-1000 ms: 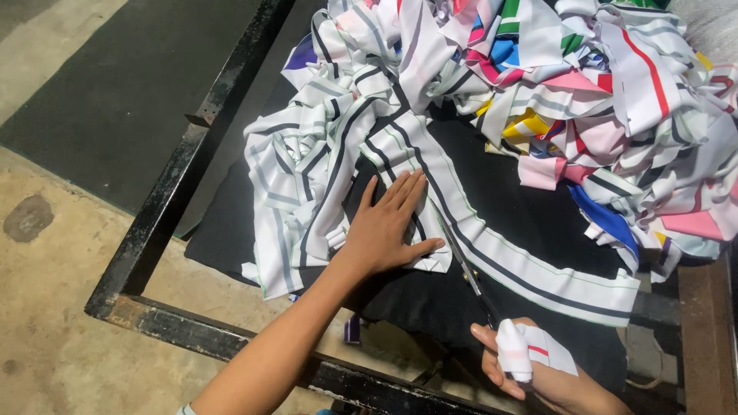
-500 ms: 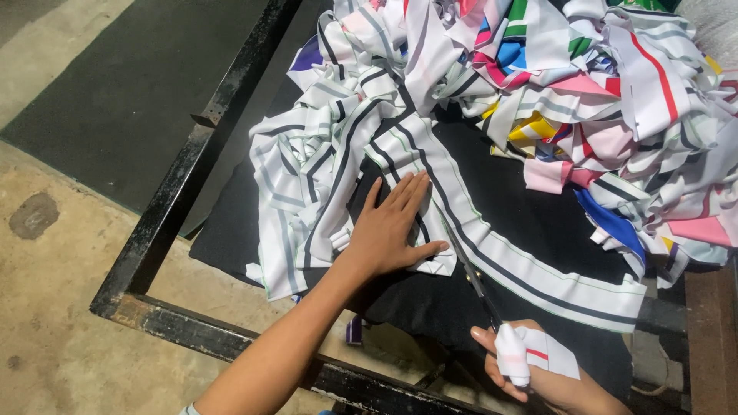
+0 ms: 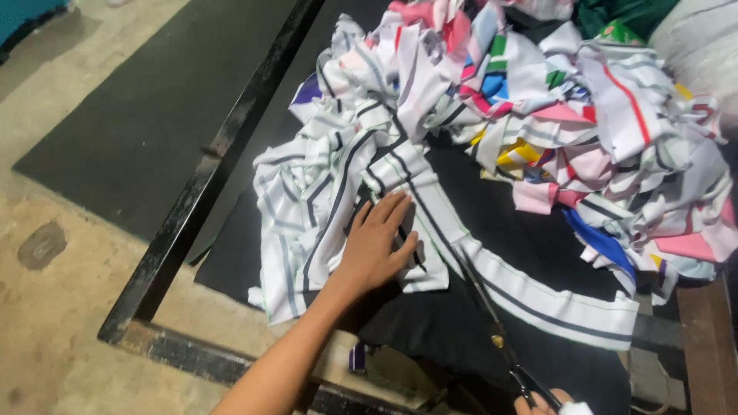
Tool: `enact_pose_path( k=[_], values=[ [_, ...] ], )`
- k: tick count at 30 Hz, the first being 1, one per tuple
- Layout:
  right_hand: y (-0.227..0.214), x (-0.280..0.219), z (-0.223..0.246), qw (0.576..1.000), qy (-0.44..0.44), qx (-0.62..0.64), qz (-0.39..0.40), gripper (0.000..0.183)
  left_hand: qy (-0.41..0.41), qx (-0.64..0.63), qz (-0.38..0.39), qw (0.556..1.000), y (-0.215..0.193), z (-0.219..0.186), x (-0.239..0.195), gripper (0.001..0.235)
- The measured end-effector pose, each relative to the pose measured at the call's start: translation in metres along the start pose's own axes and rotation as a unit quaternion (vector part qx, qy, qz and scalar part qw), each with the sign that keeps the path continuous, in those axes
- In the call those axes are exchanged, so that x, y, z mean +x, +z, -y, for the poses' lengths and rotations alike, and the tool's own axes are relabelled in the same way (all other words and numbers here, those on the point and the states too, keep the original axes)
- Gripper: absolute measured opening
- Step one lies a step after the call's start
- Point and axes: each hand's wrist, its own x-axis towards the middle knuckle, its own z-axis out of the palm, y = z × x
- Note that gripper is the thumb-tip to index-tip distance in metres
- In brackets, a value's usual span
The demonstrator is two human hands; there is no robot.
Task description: The person is cutting strips of fabric from a pile of scraps using a pair of scissors on a work table.
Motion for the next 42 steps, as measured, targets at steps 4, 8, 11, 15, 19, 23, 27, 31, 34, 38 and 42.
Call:
enact_pose_path(
  k=[4,8,11,15,19,23,27,31,34,38,42],
  values=[
    [0.083,0.029,0.125,0.908,0.152,-0.096,0.379,0.065,0.009,0.009,-0.116,0.993,0.003,0.003,0.003,0.052],
    [0.243,0.007,0.173,0.962,0.049,-0.182,0.196,0.021,-0.019,-0.036,-0.158,0.987,-0.008,-0.014,0.01,0.047],
    [0.254,0.0,0.176,0.951,-0.095,-0.293,0.012,0.038,-0.087,0.071,-0.114,0.987,0.004,-0.013,0.035,0.066],
    [0.176,-0.015,0.165,0.959,-0.179,-0.196,-0.096,0.047,-0.139,0.19,-0.002,0.972,0.034,-0.007,0.083,0.097],
    [0.171,-0.017,0.17,0.955,-0.073,-0.243,-0.155,0.074,-0.12,0.22,0.033,0.968,0.069,-0.009,0.101,0.099],
    [0.177,-0.014,0.169,0.938,-0.113,-0.236,-0.226,0.077,0.053,0.207,-0.042,0.976,0.092,0.006,0.113,0.085],
    [0.285,0.025,0.124,0.789,-0.304,-0.368,-0.388,0.049,0.097,0.203,0.013,0.974,0.072,-0.002,0.121,0.084],
    [0.288,0.029,0.113,0.758,-0.369,-0.382,-0.38,0.036,0.101,0.197,0.123,0.968,0.056,-0.008,0.133,0.092],
    [0.296,0.039,0.108,0.739,-0.388,-0.389,-0.39,0.029,0.108,0.198,0.137,0.965,0.05,-0.003,0.152,0.095],
    [0.307,0.041,0.108,0.687,-0.409,-0.478,-0.363,0.027,0.122,0.181,0.092,0.971,0.055,0.004,0.163,0.09],
    [0.319,0.041,0.104,0.723,-0.376,-0.36,-0.454,0.02,0.2,0.203,-0.057,0.957,0.065,0.011,0.16,0.079]
  ],
)
